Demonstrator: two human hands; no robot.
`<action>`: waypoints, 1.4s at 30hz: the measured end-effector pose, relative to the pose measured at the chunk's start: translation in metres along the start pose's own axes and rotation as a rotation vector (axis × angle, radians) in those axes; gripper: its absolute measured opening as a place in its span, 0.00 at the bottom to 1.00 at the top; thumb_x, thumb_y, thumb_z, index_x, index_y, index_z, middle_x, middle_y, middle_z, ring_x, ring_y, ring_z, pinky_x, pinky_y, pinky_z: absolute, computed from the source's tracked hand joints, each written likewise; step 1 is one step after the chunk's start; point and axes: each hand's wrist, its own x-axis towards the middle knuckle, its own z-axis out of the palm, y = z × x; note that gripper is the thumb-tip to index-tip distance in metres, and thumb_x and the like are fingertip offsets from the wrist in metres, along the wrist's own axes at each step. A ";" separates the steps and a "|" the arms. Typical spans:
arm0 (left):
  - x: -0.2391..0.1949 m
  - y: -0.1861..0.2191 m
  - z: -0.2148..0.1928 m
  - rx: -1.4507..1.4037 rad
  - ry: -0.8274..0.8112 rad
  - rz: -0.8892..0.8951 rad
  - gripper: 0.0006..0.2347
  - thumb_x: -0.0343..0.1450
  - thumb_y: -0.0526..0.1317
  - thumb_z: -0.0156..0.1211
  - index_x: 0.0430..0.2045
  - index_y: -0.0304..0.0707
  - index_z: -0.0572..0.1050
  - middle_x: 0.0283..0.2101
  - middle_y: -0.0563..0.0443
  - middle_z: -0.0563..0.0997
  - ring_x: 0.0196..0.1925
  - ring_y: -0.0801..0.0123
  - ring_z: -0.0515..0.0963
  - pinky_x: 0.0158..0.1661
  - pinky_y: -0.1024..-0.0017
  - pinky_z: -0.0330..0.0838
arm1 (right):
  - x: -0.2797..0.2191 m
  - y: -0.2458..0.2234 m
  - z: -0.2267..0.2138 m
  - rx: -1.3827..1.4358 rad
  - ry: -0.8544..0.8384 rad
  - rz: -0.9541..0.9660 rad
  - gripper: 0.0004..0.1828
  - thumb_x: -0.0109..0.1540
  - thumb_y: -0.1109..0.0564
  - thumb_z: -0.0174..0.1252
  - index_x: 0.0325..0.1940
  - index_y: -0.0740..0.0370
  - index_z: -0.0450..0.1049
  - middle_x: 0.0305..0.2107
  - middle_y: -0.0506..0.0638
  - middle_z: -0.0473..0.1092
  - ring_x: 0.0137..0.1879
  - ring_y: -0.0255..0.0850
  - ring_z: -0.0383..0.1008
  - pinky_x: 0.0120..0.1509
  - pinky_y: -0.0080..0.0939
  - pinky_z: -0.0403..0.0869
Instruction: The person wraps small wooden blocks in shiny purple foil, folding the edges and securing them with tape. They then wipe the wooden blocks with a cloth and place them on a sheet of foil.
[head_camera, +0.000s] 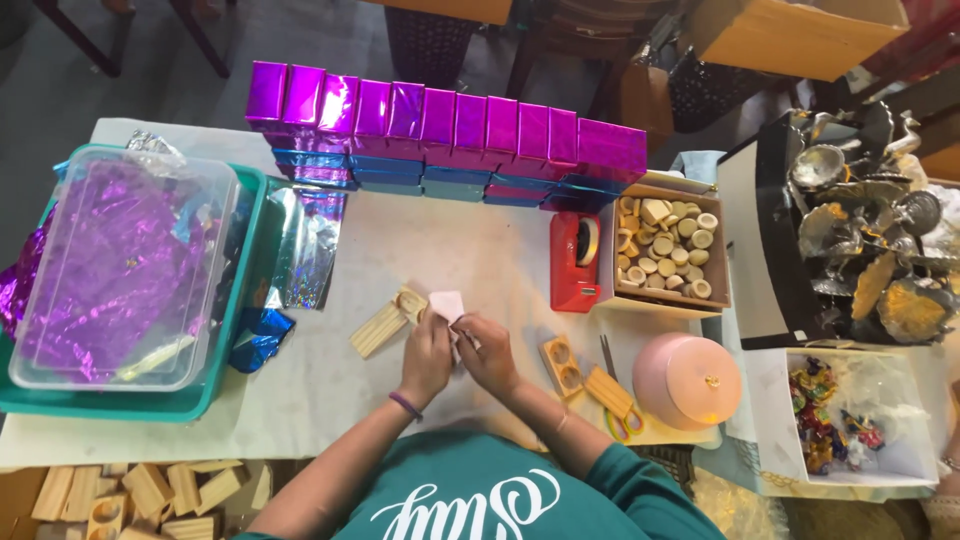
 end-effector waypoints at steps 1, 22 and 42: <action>0.000 -0.034 0.014 -0.199 -0.018 -0.189 0.14 0.81 0.44 0.42 0.50 0.33 0.73 0.33 0.34 0.76 0.35 0.39 0.77 0.33 0.52 0.71 | 0.006 -0.011 -0.007 -0.370 -0.054 -0.298 0.03 0.71 0.61 0.55 0.46 0.62 0.74 0.36 0.48 0.71 0.40 0.37 0.71 0.41 0.41 0.71; 0.022 -0.089 -0.039 -0.403 -0.142 -0.474 0.21 0.79 0.49 0.46 0.66 0.45 0.58 0.46 0.58 0.76 0.34 0.76 0.72 0.31 0.77 0.65 | 0.023 -0.020 -0.018 -0.745 -0.139 -0.163 0.27 0.54 0.54 0.71 0.56 0.62 0.75 0.49 0.57 0.73 0.51 0.50 0.74 0.55 0.45 0.73; 0.000 -0.047 -0.100 0.658 -0.065 -0.388 0.31 0.64 0.48 0.68 0.61 0.43 0.65 0.52 0.34 0.76 0.41 0.39 0.81 0.40 0.50 0.77 | 0.051 0.052 0.020 -0.966 -0.311 -0.076 0.43 0.46 0.44 0.74 0.63 0.56 0.71 0.50 0.54 0.74 0.53 0.49 0.73 0.54 0.53 0.69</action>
